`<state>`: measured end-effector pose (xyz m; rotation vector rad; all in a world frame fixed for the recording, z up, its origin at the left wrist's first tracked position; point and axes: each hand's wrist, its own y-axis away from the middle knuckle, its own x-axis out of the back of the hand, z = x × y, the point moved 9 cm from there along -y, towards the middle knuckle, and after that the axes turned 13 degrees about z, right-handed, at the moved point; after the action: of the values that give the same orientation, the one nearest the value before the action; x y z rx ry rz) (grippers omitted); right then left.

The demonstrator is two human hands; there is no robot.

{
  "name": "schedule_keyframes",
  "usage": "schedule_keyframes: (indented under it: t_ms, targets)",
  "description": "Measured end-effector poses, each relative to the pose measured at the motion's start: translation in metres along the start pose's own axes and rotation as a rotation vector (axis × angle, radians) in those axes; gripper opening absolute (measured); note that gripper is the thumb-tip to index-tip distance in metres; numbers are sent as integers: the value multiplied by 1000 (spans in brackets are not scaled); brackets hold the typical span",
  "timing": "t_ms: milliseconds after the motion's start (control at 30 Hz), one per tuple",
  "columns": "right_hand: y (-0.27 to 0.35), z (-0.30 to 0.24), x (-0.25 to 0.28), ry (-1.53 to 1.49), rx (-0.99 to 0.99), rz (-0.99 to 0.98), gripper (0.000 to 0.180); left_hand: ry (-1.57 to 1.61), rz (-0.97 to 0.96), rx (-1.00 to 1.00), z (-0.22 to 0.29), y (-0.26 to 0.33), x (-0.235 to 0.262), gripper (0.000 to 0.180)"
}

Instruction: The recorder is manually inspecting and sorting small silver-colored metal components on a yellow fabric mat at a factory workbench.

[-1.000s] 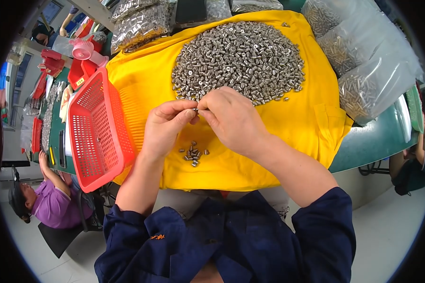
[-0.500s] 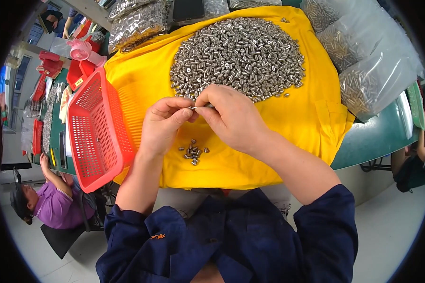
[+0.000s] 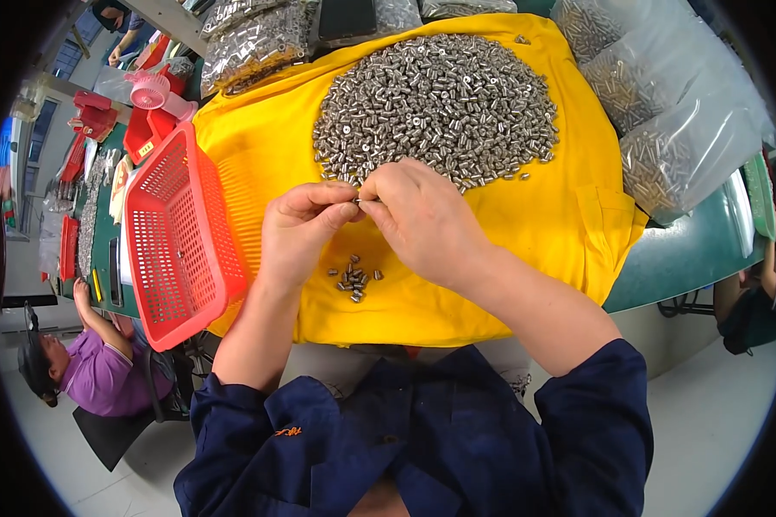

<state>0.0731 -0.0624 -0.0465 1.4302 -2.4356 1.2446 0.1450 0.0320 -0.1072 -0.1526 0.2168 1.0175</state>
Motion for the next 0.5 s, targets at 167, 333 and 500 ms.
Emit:
schedule_keyframes:
  t_ms: [167,333,500]
  targets:
    - [1,3,-2,-3,-31,-16,9,-8,7,-7,-1,0,0,11]
    - [0,2,-2,3,-10,-29,8,-47,-10,-31,3,0,-1,11]
    - [0,2,-3,6,17,-59,8,-104,-33,-51,5,-1,-3,10]
